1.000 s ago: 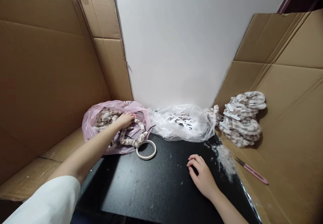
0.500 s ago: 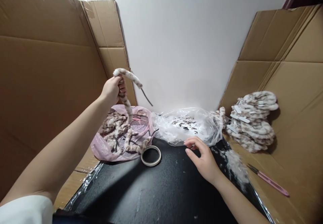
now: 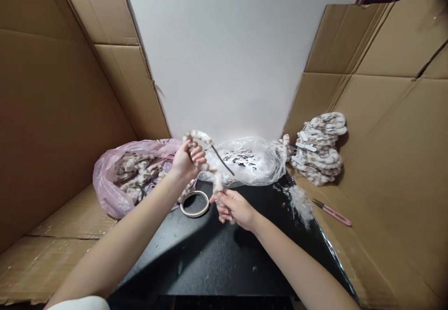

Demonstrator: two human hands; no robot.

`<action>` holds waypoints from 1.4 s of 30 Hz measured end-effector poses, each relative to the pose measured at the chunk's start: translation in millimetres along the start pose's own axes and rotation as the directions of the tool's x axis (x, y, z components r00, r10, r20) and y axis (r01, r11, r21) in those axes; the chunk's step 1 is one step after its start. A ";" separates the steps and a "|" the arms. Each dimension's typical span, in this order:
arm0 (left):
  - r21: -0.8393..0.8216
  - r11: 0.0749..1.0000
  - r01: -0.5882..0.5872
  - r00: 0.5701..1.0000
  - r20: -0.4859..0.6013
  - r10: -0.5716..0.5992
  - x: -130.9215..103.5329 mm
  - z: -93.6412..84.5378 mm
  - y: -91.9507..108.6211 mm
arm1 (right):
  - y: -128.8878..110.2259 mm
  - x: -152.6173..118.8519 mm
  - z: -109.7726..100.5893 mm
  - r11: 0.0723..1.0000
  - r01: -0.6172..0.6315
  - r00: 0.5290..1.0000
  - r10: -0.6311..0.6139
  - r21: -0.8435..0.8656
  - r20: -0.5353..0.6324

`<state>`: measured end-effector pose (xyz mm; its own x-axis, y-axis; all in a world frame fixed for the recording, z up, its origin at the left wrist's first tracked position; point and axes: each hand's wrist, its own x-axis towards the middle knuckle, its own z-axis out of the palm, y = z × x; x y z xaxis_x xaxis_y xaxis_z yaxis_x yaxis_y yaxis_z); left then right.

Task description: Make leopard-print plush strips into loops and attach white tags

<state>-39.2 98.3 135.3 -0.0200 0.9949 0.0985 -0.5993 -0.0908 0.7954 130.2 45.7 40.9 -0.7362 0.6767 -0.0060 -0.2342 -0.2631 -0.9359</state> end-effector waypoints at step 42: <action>0.864 0.501 0.059 0.872 0.199 -0.446 -92.1 -64.8 -12.3 | -34.2 -75.4 -67.5 0.618 -0.340 0.913 0.036 -0.709 -0.407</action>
<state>-81.9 10.6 77.7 0.4095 0.8999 -0.1499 0.3899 -0.0241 0.9205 236.6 50.1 49.5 -0.4219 0.8882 -0.1821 0.5554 0.0944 -0.8262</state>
